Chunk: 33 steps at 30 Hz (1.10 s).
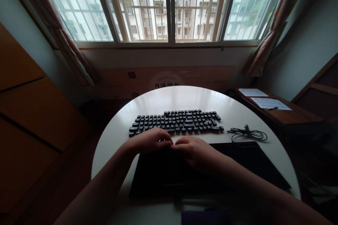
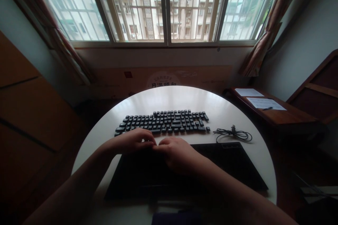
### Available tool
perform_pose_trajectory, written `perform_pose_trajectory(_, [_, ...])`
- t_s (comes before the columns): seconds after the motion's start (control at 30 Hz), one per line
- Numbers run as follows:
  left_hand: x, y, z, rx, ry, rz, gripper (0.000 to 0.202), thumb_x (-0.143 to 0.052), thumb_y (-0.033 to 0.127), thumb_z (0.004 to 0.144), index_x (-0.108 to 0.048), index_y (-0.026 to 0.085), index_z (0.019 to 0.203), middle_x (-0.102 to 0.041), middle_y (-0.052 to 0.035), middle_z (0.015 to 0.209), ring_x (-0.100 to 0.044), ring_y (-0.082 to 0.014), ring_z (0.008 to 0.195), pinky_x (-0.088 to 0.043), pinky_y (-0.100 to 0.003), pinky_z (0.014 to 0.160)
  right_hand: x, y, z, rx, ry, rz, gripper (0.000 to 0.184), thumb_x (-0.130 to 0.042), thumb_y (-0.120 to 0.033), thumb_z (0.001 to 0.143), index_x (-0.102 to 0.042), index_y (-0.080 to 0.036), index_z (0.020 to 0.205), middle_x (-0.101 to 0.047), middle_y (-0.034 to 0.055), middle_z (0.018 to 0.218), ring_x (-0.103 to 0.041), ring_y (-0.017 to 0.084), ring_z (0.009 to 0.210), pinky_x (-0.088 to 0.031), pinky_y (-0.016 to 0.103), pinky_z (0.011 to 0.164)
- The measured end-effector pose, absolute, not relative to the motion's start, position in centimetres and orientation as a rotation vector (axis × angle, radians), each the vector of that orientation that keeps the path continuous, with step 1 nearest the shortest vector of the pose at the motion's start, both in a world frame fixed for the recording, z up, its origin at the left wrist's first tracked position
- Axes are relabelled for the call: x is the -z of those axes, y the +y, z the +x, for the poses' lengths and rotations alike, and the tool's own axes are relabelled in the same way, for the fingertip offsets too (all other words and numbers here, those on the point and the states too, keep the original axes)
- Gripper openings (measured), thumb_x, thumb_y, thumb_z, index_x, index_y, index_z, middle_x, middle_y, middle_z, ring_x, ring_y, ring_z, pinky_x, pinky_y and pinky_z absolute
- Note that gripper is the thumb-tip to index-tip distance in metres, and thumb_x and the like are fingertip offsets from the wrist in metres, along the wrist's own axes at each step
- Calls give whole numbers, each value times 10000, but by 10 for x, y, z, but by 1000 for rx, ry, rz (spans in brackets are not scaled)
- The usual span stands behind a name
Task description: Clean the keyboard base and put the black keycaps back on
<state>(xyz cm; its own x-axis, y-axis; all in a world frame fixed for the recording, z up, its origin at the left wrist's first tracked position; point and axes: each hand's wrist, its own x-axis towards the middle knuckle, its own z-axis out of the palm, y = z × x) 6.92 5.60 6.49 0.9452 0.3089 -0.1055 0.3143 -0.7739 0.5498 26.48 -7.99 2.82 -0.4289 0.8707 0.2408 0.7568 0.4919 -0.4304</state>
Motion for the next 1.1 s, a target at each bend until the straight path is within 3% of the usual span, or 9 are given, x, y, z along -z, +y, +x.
perform_pose_trajectory(0.3, [-66,52,73,-29,428,2451,185,-599,213,860,-756,199,957,-748,-26,959,-670,-162,874,-489,-249,822,-31,-82,267,-291,-2338,-1306,509,-566,-98,859,-623,-307,1320,-687,54,1163,-642,206,957,-482,319,832])
perform_pose_trajectory(0.57, [-67,48,79,21,493,2482,185,-596,319,887,-740,215,937,-726,-19,944,-643,-176,882,-476,-260,818,-37,-81,274,-123,-2280,-1155,316,-542,-80,893,-743,-254,1062,-708,33,1156,-651,177,945,-489,305,834])
perform_pose_trajectory(0.83, [-58,55,84,127,580,2437,281,-546,446,900,-686,220,991,-714,-19,958,-636,-194,852,-473,-264,738,-34,-79,276,-145,-2325,-1116,288,-543,-95,883,-745,-235,1035,-745,17,1006,-674,165,868,-492,277,806])
perform_pose_trajectory(1.1, [-54,58,88,199,522,2440,311,-501,424,926,-708,229,1051,-722,-32,1064,-641,-211,949,-470,-276,829,-33,-78,276,-128,-2334,-1126,275,-556,-101,876,-743,-224,1035,-744,21,1033,-682,161,887,-492,264,803])
